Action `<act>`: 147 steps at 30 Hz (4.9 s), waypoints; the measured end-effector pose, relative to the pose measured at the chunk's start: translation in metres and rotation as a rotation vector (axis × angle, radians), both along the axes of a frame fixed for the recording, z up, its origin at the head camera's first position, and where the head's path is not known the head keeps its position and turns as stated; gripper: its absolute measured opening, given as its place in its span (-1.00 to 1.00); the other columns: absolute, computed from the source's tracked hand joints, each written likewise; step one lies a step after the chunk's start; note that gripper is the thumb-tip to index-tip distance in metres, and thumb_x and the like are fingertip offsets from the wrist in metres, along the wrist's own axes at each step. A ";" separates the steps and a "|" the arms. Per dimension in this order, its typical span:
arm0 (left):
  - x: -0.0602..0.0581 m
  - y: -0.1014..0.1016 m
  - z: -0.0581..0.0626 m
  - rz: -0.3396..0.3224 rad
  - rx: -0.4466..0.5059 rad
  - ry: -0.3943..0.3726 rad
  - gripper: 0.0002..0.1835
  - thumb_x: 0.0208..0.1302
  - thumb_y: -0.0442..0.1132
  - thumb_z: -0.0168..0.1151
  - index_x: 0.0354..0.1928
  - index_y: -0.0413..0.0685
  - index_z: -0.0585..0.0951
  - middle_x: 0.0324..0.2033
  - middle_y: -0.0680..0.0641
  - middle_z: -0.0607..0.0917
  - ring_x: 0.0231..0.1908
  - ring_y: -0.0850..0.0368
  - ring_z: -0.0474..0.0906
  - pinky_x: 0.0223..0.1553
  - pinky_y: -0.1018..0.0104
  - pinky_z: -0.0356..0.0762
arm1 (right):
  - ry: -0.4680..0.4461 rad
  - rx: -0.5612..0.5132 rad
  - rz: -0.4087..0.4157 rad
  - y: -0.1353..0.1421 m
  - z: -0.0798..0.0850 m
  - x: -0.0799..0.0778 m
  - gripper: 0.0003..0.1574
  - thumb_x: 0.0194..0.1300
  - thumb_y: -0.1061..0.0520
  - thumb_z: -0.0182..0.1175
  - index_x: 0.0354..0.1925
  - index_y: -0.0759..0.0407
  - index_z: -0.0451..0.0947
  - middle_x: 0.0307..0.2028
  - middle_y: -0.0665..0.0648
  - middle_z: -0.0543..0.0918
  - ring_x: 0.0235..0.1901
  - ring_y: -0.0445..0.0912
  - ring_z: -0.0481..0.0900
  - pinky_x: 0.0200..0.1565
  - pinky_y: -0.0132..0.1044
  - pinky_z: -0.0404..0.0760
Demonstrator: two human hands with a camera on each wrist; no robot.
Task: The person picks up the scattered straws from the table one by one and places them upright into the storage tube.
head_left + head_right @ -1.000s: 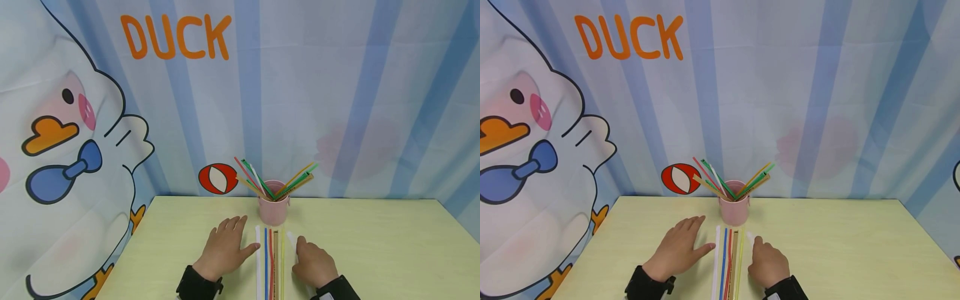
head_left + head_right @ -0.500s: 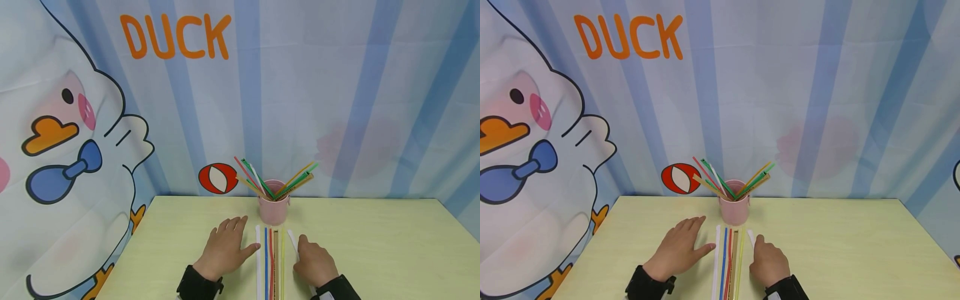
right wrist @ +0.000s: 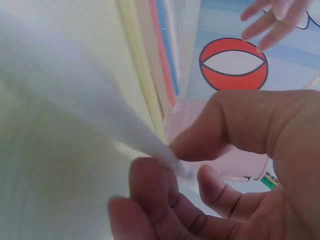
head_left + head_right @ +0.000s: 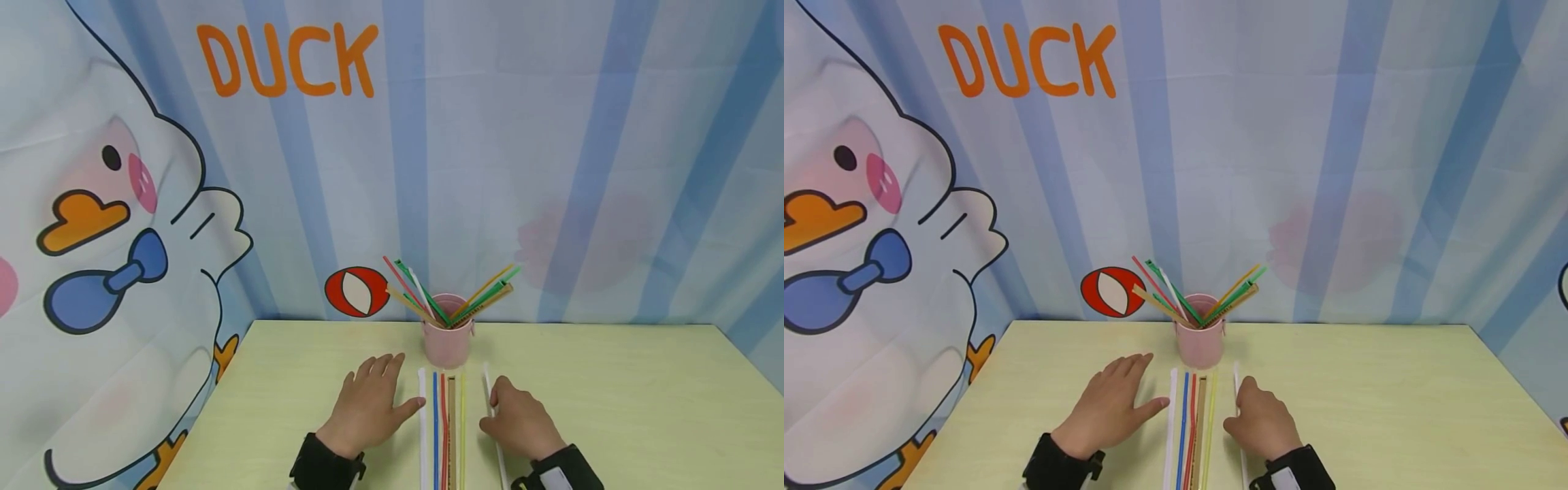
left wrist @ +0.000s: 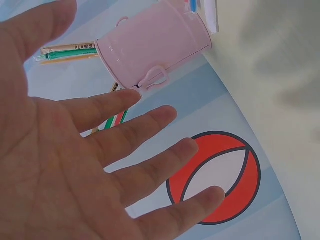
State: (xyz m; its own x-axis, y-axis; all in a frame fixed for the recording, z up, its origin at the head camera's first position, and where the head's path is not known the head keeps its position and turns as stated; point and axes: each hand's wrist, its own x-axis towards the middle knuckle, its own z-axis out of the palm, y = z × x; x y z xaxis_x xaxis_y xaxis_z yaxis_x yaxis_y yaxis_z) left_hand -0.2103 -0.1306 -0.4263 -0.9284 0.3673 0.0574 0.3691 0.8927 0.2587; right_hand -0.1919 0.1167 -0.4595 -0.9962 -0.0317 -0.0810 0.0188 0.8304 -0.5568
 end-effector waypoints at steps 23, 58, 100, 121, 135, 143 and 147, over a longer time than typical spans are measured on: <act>-0.006 -0.002 -0.006 0.007 0.072 0.098 -0.12 0.21 0.35 0.08 0.40 -0.05 0.20 0.41 -0.19 0.16 0.36 -0.23 -0.03 0.23 -0.40 0.12 | 0.207 -0.148 -0.045 0.008 0.023 0.000 -0.65 0.06 0.14 0.26 -0.26 0.18 0.31 -0.51 0.06 0.46 -0.64 -0.11 0.33 -0.53 -0.24 0.29; -0.002 -0.013 0.012 0.012 0.107 0.086 -0.15 0.22 0.32 0.09 0.40 -0.03 0.22 0.39 -0.17 0.20 0.34 -0.19 0.03 0.21 -0.39 0.16 | 0.570 -0.575 -0.148 0.025 0.075 0.000 -0.61 0.32 0.20 0.16 0.06 0.28 0.33 -0.20 0.19 0.57 -0.33 -0.09 0.67 -0.34 -0.32 0.69; -0.003 -0.013 0.014 0.005 0.099 0.027 -0.18 0.23 0.33 0.08 0.39 0.03 0.24 0.37 -0.10 0.25 0.32 -0.14 0.07 0.20 -0.38 0.17 | 0.436 -0.095 -0.154 -0.007 0.053 -0.060 -0.57 0.40 -0.08 0.03 -0.11 0.25 0.58 -0.16 0.35 0.68 -0.32 0.11 0.62 -0.46 -0.07 0.54; -0.001 -0.004 0.008 0.006 0.084 0.077 -0.19 0.24 0.30 0.10 0.39 0.01 0.23 0.36 -0.12 0.28 0.30 -0.13 0.12 0.20 -0.31 0.23 | 0.260 -0.111 -0.118 -0.005 0.039 0.003 -0.34 0.37 -0.22 0.03 0.20 0.23 0.35 0.06 0.31 0.53 -0.04 0.13 0.52 -0.16 0.05 0.54; -0.001 -0.001 -0.007 0.034 0.063 0.145 -0.25 0.22 0.27 0.13 0.31 -0.06 0.35 0.22 -0.16 0.43 0.15 -0.11 0.32 0.03 -0.11 0.47 | 0.351 0.043 -0.026 -0.002 0.024 -0.001 -0.53 0.25 -0.04 0.22 0.03 0.21 0.50 -0.09 0.33 0.57 -0.21 0.09 0.52 -0.25 0.04 0.53; -0.001 0.003 -0.015 0.025 0.064 0.037 -0.29 0.16 0.21 0.24 0.18 -0.16 0.44 -0.07 -0.14 0.50 -0.18 -0.02 0.43 -0.23 0.13 0.55 | 0.360 0.019 -0.017 0.005 0.029 -0.002 -0.56 0.25 -0.04 0.22 0.00 0.19 0.51 -0.11 0.28 0.57 -0.25 0.04 0.52 -0.33 -0.06 0.53; -0.002 0.007 -0.020 0.011 0.058 -0.012 -0.31 0.12 0.16 0.30 0.15 -0.19 0.46 -0.12 -0.14 0.52 -0.28 0.01 0.46 -0.31 0.15 0.56 | 0.311 0.012 -0.016 0.007 0.032 -0.001 -0.54 0.26 -0.06 0.21 0.02 0.18 0.51 -0.08 0.29 0.57 -0.27 0.02 0.53 -0.32 -0.05 0.55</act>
State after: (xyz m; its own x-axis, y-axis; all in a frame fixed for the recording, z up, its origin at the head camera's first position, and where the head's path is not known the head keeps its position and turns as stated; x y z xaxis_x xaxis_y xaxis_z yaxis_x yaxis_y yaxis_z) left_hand -0.2122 -0.1239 -0.4465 -0.9333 0.3530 0.0666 0.3554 0.8802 0.3145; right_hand -0.1930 0.1240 -0.4274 -0.9735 -0.0165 0.2279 -0.1379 0.8379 -0.5282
